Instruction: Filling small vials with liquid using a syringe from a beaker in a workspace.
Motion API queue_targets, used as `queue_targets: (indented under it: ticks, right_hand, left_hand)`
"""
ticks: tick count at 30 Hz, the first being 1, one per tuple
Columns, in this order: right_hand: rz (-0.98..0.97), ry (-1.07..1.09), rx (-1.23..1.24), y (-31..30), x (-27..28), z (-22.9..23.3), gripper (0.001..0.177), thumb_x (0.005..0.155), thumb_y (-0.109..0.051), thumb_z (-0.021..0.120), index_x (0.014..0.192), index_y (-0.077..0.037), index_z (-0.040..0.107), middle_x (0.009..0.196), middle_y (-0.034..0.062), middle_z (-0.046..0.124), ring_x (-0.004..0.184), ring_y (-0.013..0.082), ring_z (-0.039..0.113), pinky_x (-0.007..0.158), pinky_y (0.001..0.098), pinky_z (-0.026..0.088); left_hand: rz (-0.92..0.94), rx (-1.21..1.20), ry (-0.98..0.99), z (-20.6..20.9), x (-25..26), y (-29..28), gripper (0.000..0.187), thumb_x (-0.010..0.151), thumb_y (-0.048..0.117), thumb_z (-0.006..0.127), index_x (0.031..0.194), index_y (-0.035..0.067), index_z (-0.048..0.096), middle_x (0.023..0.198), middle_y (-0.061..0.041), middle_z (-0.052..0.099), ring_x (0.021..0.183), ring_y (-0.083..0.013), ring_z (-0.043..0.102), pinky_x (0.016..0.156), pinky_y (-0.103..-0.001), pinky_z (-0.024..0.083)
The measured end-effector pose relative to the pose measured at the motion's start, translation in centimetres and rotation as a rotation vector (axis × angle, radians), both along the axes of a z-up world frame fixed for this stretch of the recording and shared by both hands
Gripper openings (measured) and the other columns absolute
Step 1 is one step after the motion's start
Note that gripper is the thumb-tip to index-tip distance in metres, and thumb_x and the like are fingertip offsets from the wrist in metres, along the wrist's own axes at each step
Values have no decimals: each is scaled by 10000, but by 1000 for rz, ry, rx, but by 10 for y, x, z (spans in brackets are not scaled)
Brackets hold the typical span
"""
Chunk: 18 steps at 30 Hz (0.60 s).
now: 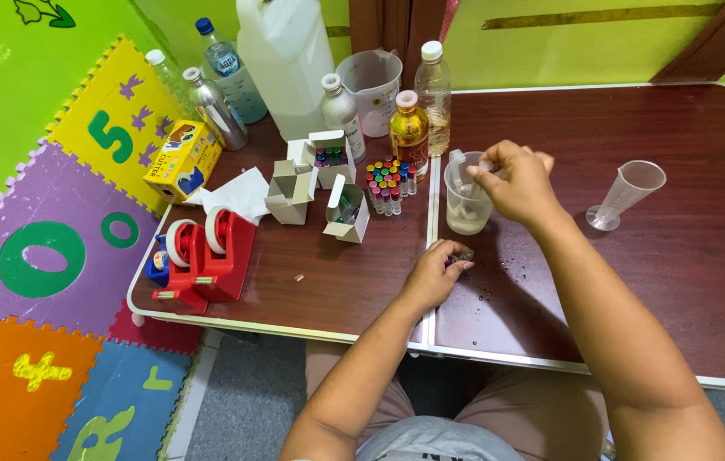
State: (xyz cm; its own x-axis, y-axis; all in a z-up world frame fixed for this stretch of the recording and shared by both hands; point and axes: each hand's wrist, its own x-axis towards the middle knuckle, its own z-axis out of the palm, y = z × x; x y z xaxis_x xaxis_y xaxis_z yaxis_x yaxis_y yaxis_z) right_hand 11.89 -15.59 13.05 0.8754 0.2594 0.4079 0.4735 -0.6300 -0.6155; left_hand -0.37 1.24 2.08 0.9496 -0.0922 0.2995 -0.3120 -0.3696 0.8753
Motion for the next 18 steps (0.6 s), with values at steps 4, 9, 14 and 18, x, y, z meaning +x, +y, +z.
queue_targets:
  ticks: [4, 9, 14, 18]
  right_hand:
    - [-5, -33, 266, -6, -2, 6, 148, 955, -199, 812, 1069, -178, 720, 934, 72, 736, 918, 278, 707, 847, 406, 499]
    - [205, -104, 937, -4, -18, 9, 128, 1179, -205, 410, 1234, -114, 338, 1009, 239, 728, 553, 190, 639, 452, 204, 443]
    - [231, -302, 974, 0, -30, -11, 197, 1177, -249, 386, 1269, -89, 317, 880, 254, 698, 438, 157, 541, 392, 191, 368]
    - [252, -414, 863, 0, -41, -29, 249, 1168, -238, 354, 1236, -22, 456, 814, 166, 689, 405, 101, 478, 364, 184, 348]
  left_hand:
    - [-6, 1, 9, 5, -1, -1, 205, 913, 130, 737, 1102, 60, 700, 965, -179, 659, 1005, -397, 664, 896, -447, 539]
    - [-8, -19, 7, 7, -2, 0, 189, 914, 100, 731, 1092, 43, 703, 950, -190, 658, 997, -411, 662, 902, -454, 528]
    - [-13, -25, 3, 2, 1, -1, 188, 908, 112, 741, 1085, 60, 711, 947, -174, 673, 1000, -397, 675, 904, -448, 534]
    - [-9, -38, 11, -1, 0, -2, 193, 895, 112, 752, 1067, 39, 705, 942, -197, 678, 999, -414, 677, 904, -464, 534]
